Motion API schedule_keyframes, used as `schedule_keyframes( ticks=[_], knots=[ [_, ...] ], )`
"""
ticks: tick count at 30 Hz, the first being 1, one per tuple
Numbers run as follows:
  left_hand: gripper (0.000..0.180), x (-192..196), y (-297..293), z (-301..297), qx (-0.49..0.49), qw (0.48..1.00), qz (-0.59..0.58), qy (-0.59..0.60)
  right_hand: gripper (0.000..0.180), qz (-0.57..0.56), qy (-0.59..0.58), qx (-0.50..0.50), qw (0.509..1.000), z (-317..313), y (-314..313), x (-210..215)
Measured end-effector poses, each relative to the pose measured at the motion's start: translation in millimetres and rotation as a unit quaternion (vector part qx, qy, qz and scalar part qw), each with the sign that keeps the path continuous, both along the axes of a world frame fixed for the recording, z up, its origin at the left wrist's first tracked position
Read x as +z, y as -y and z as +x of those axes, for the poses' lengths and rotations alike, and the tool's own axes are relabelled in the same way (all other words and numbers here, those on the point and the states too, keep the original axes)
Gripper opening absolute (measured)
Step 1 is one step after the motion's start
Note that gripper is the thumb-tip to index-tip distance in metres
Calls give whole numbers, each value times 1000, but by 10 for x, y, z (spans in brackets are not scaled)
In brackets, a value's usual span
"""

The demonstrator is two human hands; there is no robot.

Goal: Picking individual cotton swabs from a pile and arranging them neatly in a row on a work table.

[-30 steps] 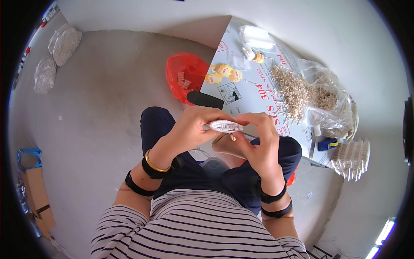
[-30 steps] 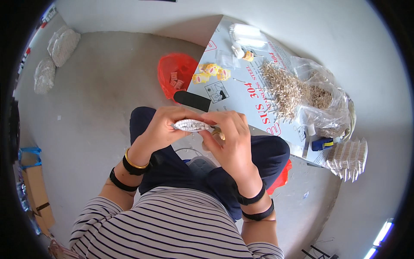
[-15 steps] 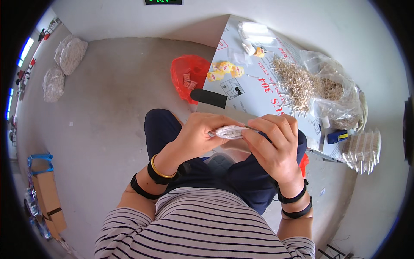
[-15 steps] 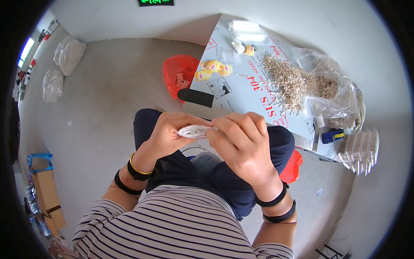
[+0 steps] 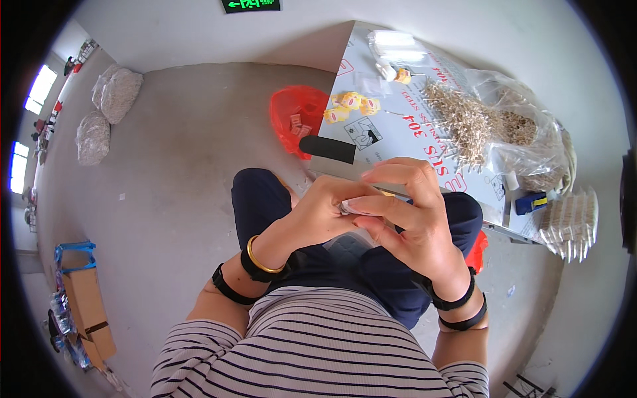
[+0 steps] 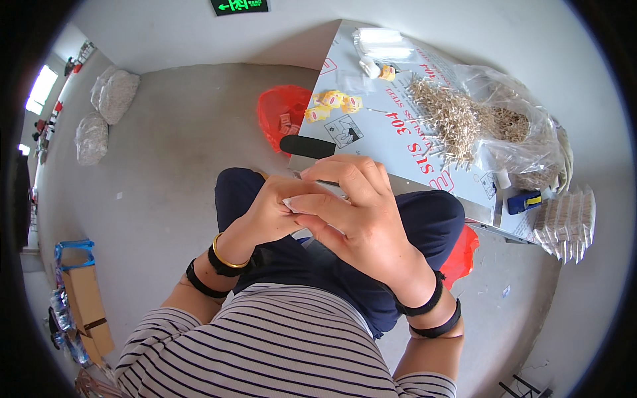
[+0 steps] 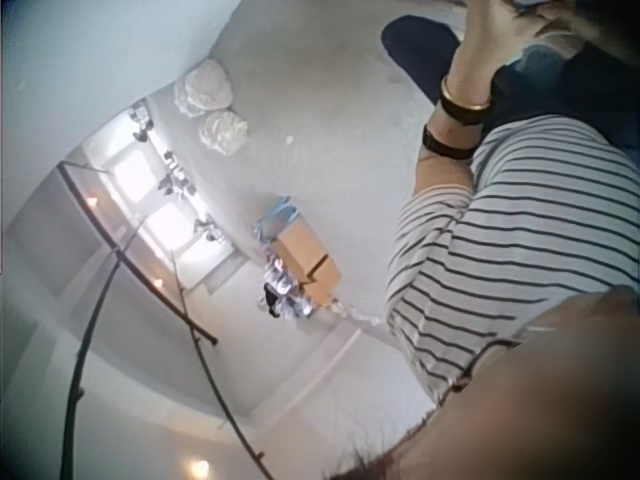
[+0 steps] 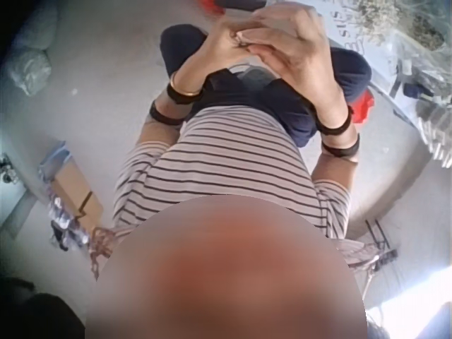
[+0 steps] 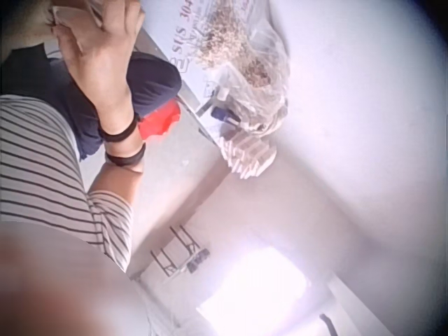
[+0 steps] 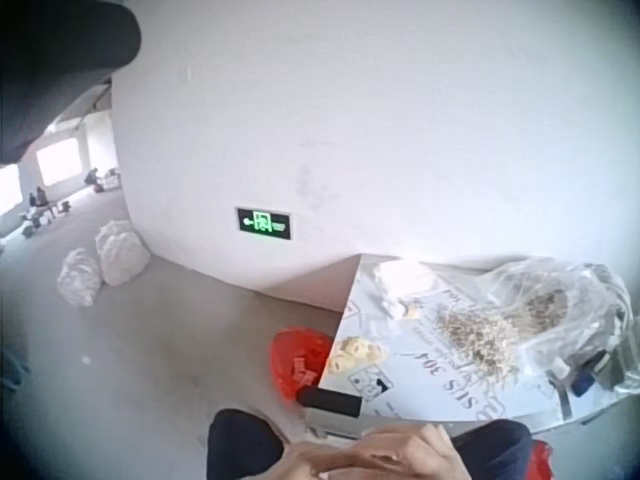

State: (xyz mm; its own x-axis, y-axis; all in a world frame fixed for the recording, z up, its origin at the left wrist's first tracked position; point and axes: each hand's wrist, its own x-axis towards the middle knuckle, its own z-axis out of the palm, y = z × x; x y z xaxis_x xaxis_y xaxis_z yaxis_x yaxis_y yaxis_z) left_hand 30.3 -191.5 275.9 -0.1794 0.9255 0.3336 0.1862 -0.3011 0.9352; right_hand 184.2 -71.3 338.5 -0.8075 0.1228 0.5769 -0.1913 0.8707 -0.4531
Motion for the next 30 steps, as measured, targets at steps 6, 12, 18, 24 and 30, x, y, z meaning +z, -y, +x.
schedule_keyframes(
  ticks=[6,12,18,24,30],
  knots=[
    [23,-85,4,-40,-13,999,-42,13,40,-22,21,3,1000,16,-3,-19],
    [26,-168,-31,-28,-30,998,-46,6,41,-64,42,12,997,19,-102,-117],
    [28,-185,-75,-37,-36,996,-83,14,35,-78,31,-4,996,82,-184,-189],
    [27,-230,-105,-45,-46,994,-92,22,33,-52,29,1,998,161,-259,-252],
    [27,-262,-194,-27,-55,985,-125,102,25,-287,37,-30,957,215,-311,-433]
  ],
)
